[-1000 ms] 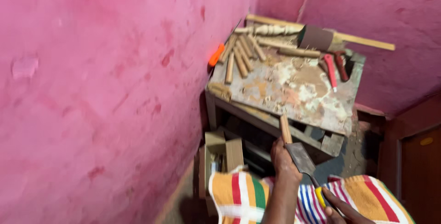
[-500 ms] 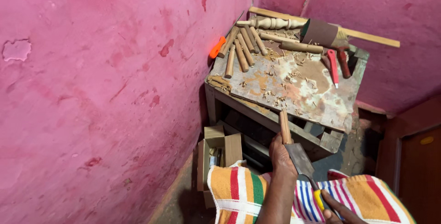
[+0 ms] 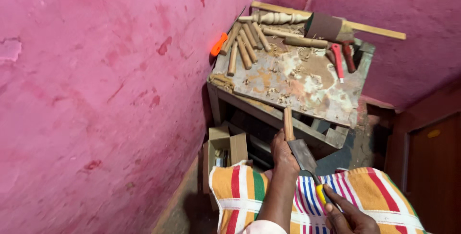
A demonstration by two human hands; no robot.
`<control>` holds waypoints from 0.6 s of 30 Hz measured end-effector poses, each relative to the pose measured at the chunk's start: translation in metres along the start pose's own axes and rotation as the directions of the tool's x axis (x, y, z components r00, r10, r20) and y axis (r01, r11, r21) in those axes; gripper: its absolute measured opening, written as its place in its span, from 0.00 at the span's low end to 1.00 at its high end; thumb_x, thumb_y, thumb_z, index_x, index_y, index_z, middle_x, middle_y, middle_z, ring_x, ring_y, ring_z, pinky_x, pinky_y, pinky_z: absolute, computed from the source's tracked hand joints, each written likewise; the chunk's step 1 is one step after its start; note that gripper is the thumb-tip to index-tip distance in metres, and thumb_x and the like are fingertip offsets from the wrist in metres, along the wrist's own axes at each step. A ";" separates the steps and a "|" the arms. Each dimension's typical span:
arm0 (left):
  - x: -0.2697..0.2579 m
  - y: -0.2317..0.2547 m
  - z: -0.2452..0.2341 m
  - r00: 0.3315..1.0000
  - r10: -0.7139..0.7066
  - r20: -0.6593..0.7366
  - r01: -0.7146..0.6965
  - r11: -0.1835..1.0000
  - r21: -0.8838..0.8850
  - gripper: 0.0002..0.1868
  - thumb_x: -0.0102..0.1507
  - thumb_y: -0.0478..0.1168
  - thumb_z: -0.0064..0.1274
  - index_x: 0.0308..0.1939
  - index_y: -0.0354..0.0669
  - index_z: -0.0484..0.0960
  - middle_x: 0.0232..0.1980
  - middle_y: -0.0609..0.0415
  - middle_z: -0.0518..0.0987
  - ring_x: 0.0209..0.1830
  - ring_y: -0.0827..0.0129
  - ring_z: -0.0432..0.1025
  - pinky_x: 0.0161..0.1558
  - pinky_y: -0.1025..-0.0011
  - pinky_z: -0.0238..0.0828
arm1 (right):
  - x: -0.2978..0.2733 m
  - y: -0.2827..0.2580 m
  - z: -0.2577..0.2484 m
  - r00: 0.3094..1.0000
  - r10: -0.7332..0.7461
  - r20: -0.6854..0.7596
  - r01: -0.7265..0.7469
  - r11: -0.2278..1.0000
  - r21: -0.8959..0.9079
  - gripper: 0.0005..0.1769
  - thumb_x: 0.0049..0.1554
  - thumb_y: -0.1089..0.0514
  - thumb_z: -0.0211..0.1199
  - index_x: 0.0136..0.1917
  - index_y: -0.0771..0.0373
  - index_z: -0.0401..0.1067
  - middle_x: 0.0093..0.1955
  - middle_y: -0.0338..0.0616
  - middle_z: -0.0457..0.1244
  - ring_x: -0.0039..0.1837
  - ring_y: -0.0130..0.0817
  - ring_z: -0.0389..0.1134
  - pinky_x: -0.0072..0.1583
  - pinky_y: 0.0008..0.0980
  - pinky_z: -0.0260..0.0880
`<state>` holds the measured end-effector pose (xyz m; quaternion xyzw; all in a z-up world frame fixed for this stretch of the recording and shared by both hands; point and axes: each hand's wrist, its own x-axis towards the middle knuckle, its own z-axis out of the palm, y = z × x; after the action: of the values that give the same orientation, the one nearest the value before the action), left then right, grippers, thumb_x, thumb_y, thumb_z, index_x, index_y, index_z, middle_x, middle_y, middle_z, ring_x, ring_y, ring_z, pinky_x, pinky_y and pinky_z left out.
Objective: The person carves a small cylindrical wooden dowel using a chisel, shaping it by hand while seated at a workbench. The person repeatedly shaves off wood shavings and rotates the dowel to smooth its surface.
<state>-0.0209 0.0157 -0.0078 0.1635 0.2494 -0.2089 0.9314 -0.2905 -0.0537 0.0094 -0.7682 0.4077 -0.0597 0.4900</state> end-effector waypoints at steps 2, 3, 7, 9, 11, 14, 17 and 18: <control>-0.003 0.004 0.014 0.998 -0.065 -0.028 0.064 0.998 -0.011 0.15 0.66 0.51 0.54 0.37 0.45 0.76 0.27 0.57 0.69 0.25 0.68 0.66 0.27 0.68 0.67 | 0.007 -0.015 -0.005 0.927 -0.370 -0.058 0.351 0.913 -0.208 0.24 0.62 0.52 0.66 0.71 0.57 0.78 0.44 0.66 0.71 0.48 0.54 0.71 0.49 0.46 0.74; -0.003 0.005 0.025 0.995 -0.095 -0.035 0.094 0.995 -0.020 0.17 0.65 0.53 0.54 0.37 0.43 0.77 0.27 0.57 0.71 0.24 0.69 0.66 0.26 0.69 0.66 | 0.016 -0.026 -0.009 0.722 -0.690 -0.040 0.626 0.678 -0.385 0.23 0.62 0.51 0.65 0.69 0.56 0.77 0.50 0.62 0.71 0.54 0.52 0.70 0.53 0.39 0.71; -0.029 0.010 0.030 1.000 0.007 -0.024 -0.007 1.000 -0.020 0.14 0.66 0.49 0.62 0.41 0.42 0.80 0.30 0.57 0.72 0.27 0.72 0.67 0.29 0.75 0.66 | 0.005 -0.050 -0.018 1.000 0.017 -0.018 -0.016 0.999 0.045 0.24 0.63 0.53 0.65 0.72 0.59 0.79 0.43 0.63 0.70 0.38 0.44 0.74 0.44 0.39 0.76; -0.039 0.019 0.036 0.999 0.010 -0.035 -0.010 1.000 0.014 0.16 0.66 0.49 0.64 0.41 0.42 0.77 0.31 0.56 0.72 0.27 0.72 0.68 0.30 0.75 0.66 | -0.003 -0.063 -0.010 0.997 -0.007 -0.074 0.014 0.995 0.097 0.26 0.58 0.52 0.65 0.69 0.59 0.78 0.48 0.57 0.74 0.42 0.39 0.75 0.45 0.38 0.78; -0.050 0.028 0.044 0.989 -0.056 -0.136 0.079 0.981 0.177 0.17 0.63 0.52 0.61 0.44 0.43 0.79 0.35 0.55 0.73 0.31 0.68 0.70 0.35 0.69 0.70 | -0.008 -0.079 -0.004 0.997 -0.034 -0.070 0.043 0.991 0.129 0.25 0.56 0.52 0.65 0.66 0.59 0.77 0.52 0.52 0.75 0.46 0.33 0.76 0.47 0.35 0.78; -0.069 0.036 0.052 0.983 -0.026 -0.180 0.099 0.905 0.413 0.22 0.62 0.57 0.61 0.51 0.47 0.81 0.41 0.56 0.76 0.41 0.68 0.71 0.46 0.66 0.70 | -0.012 -0.099 -0.011 0.999 -0.010 -0.031 0.015 0.988 0.155 0.23 0.57 0.55 0.64 0.66 0.59 0.76 0.50 0.49 0.74 0.46 0.28 0.75 0.46 0.31 0.78; -0.086 0.045 0.053 0.998 0.068 -0.001 -0.055 0.808 0.586 0.29 0.63 0.62 0.57 0.57 0.45 0.85 0.42 0.56 0.74 0.45 0.66 0.67 0.50 0.62 0.66 | -0.018 -0.114 -0.023 0.991 0.110 -0.077 -0.088 0.965 0.247 0.24 0.60 0.57 0.62 0.69 0.56 0.74 0.42 0.54 0.72 0.35 0.35 0.70 0.37 0.36 0.74; -0.090 0.049 0.054 0.991 0.098 0.088 -0.131 0.774 0.620 0.32 0.64 0.64 0.55 0.58 0.44 0.87 0.42 0.56 0.74 0.45 0.64 0.65 0.50 0.61 0.64 | -0.019 -0.119 -0.027 0.991 0.109 -0.078 -0.083 0.957 0.278 0.25 0.61 0.57 0.61 0.71 0.56 0.73 0.38 0.58 0.70 0.33 0.36 0.67 0.35 0.37 0.72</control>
<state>-0.0472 0.0630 0.0946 0.4718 0.1324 -0.2266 0.8417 -0.2489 -0.0372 0.1249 -0.6685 0.4547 -0.1273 0.5746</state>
